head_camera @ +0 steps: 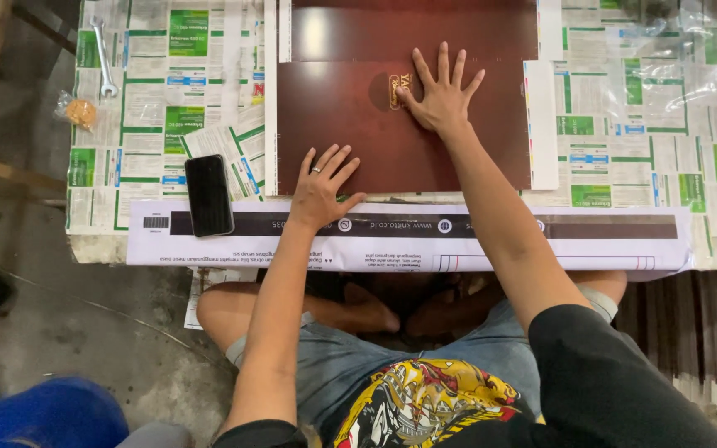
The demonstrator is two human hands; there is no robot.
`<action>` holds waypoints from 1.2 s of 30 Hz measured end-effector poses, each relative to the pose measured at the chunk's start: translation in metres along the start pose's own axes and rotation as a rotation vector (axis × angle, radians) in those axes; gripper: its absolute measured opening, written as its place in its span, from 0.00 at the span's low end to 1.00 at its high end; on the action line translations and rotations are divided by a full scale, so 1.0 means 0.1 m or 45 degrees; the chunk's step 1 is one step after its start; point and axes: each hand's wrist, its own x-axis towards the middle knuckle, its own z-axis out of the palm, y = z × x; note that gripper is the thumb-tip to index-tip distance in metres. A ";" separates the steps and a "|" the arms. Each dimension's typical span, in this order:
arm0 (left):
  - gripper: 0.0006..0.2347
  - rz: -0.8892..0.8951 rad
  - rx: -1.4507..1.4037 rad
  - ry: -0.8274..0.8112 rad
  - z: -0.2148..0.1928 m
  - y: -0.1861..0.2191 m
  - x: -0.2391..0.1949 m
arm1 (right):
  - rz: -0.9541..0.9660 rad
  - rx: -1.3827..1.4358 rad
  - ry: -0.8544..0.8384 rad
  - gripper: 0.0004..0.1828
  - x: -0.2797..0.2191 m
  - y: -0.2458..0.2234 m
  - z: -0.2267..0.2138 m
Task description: Folding and aligning printed sheets on a workspace in a print shop.
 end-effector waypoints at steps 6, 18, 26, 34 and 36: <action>0.28 0.008 -0.008 0.014 -0.03 -0.02 0.05 | -0.029 -0.031 0.006 0.50 0.32 0.10 -0.02; 0.27 0.069 0.064 0.081 0.02 0.00 -0.03 | -0.307 -0.031 0.093 0.50 -1.65 -0.11 0.32; 0.25 0.140 0.172 0.094 0.13 -0.02 -0.10 | -0.489 -0.121 0.200 0.32 -1.82 0.03 0.06; 0.19 0.500 0.538 0.636 -0.21 0.17 -0.12 | -0.340 -0.163 0.158 0.13 -1.55 -0.09 -0.90; 0.19 0.432 0.409 0.444 -0.16 0.15 -0.13 | -0.410 -0.026 0.561 0.11 -1.69 -0.22 -1.01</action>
